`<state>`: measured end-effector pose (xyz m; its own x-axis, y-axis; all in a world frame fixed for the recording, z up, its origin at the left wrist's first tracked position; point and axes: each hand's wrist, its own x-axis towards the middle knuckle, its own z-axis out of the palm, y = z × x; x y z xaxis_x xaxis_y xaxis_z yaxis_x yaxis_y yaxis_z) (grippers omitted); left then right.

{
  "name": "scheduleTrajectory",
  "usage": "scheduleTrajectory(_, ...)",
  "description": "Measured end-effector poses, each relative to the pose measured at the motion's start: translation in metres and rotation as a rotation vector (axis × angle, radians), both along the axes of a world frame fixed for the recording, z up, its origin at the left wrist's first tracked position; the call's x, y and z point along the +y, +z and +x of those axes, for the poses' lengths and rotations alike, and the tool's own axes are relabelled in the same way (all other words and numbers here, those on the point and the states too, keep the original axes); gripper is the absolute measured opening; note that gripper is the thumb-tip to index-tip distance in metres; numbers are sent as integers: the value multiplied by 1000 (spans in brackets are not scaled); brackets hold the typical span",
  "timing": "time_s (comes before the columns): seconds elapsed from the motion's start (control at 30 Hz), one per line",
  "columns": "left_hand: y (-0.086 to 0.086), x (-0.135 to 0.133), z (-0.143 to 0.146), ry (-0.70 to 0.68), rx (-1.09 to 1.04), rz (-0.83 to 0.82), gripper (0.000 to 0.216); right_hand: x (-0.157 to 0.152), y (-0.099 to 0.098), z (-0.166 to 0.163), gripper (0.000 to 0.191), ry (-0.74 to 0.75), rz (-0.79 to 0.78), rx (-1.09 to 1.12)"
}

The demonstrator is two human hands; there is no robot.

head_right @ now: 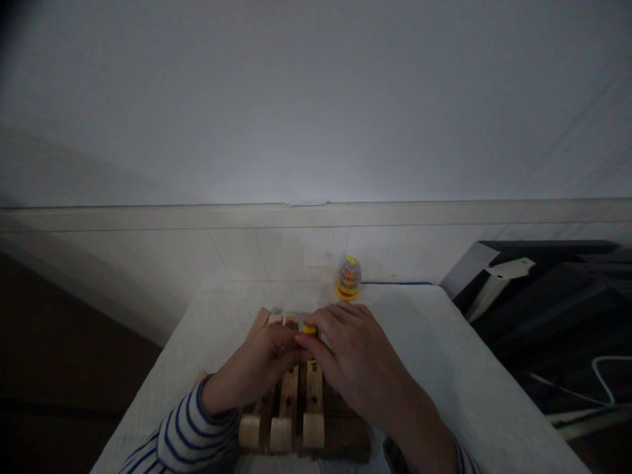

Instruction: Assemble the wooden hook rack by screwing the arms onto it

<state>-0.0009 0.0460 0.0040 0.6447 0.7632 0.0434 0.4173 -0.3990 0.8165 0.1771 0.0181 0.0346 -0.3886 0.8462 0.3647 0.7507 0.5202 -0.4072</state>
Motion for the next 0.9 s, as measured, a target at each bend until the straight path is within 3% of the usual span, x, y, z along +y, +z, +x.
scheduleTrajectory(0.27,2,-5,1,134,21,17,11,-3,1,0,9,1,-11,5)
scheduleTrajectory(0.57,-4,-4,1,126,27,47,12,-3,4,0,24,70,-50,102)
scheduleTrajectory(0.9,-8,-2,0,97,12,60,15,-1,3,-2,20,65,-32,45)
